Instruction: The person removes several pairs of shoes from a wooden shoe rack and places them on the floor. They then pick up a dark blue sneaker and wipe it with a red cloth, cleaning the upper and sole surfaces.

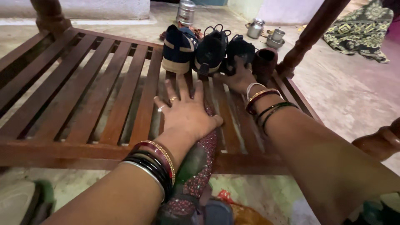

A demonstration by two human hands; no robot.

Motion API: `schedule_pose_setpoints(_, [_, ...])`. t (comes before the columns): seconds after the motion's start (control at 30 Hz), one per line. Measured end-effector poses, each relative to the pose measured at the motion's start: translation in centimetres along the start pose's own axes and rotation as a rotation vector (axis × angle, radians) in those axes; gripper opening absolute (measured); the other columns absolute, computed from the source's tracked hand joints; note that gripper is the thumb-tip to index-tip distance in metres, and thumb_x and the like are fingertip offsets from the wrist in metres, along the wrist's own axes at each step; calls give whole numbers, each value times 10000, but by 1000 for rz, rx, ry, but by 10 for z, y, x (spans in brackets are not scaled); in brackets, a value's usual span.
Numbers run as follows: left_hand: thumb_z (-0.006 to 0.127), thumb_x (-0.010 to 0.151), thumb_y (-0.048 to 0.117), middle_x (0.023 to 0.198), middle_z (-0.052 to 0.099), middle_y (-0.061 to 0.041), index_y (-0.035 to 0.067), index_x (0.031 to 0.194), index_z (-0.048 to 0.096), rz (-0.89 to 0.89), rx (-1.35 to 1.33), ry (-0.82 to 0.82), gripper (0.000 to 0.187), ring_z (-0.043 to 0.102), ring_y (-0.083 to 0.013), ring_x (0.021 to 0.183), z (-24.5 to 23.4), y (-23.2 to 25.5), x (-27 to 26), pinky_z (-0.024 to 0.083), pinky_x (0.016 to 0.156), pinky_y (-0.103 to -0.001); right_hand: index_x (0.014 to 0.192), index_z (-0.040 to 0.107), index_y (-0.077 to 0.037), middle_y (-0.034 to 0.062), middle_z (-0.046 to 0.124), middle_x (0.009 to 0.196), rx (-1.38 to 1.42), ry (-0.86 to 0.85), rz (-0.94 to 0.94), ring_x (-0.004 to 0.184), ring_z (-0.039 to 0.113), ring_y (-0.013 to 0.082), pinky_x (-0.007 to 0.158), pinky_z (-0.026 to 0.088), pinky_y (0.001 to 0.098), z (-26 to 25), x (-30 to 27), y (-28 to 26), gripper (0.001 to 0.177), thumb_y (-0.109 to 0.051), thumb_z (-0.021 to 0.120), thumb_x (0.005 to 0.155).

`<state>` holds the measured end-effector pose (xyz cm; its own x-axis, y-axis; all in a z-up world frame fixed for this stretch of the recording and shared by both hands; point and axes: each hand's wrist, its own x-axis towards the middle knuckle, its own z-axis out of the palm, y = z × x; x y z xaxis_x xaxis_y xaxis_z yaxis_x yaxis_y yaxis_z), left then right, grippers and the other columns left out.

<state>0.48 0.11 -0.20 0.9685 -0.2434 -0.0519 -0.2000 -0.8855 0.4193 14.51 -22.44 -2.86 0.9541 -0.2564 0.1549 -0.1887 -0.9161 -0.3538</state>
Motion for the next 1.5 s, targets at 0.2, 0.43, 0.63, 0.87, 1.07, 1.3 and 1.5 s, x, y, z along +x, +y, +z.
schedule_pose_setpoints(0.2, [702,767,631,1633,163,-197,207,1620,145,-19,-53,7,1104,238,-407,1484,3,-4,4,208,1168,-652,1569,365,-349,206,110,1701,-291,65,196,1500,131,562,1151,221,691,-27,-9,-9,903,-672,701,796])
schedule_pose_setpoints(0.43, [751,728,586,1527,341,-215,181,1571,264,16,-90,86,1054,340,-426,1408,7,-7,5,280,1149,-559,1504,381,-65,224,569,1383,-141,180,-53,1269,571,418,1062,459,472,-37,25,47,1157,-527,923,592])
schedule_pose_setpoints(0.63, [746,745,581,1509,365,-212,160,1574,267,28,-92,106,1046,354,-432,1397,9,-6,5,274,1151,-561,1420,653,-175,188,728,1300,-187,-77,19,1202,688,406,1083,504,442,-48,23,44,814,-650,740,765])
schedule_pose_setpoints(0.87, [767,727,584,1538,303,-224,160,1564,235,30,-95,94,1079,314,-442,1405,7,-8,4,236,1151,-572,1580,329,-300,228,345,1581,-484,142,-130,1421,326,521,1071,251,705,-37,18,20,966,-621,807,805])
schedule_pose_setpoints(1.07, [764,739,582,1535,326,-220,149,1574,237,27,-102,75,1079,319,-434,1417,9,-8,6,226,1173,-566,1639,232,-163,292,528,1419,-275,11,-306,1327,535,451,1125,428,485,-44,64,47,1267,-487,915,622])
schedule_pose_setpoints(1.3, [761,739,587,1514,335,-217,160,1562,246,35,-112,87,1060,324,-432,1403,10,-8,7,230,1155,-575,1402,497,-161,258,508,1374,-344,166,-147,1245,500,452,1020,431,491,-47,71,42,945,-445,947,621])
schedule_pose_setpoints(1.5, [771,724,598,1496,344,-219,170,1547,261,45,-99,126,1059,339,-437,1377,11,-8,8,243,1131,-585,1283,625,-66,215,691,1185,-155,64,-305,1092,674,377,950,527,439,-50,81,45,659,-403,823,752])
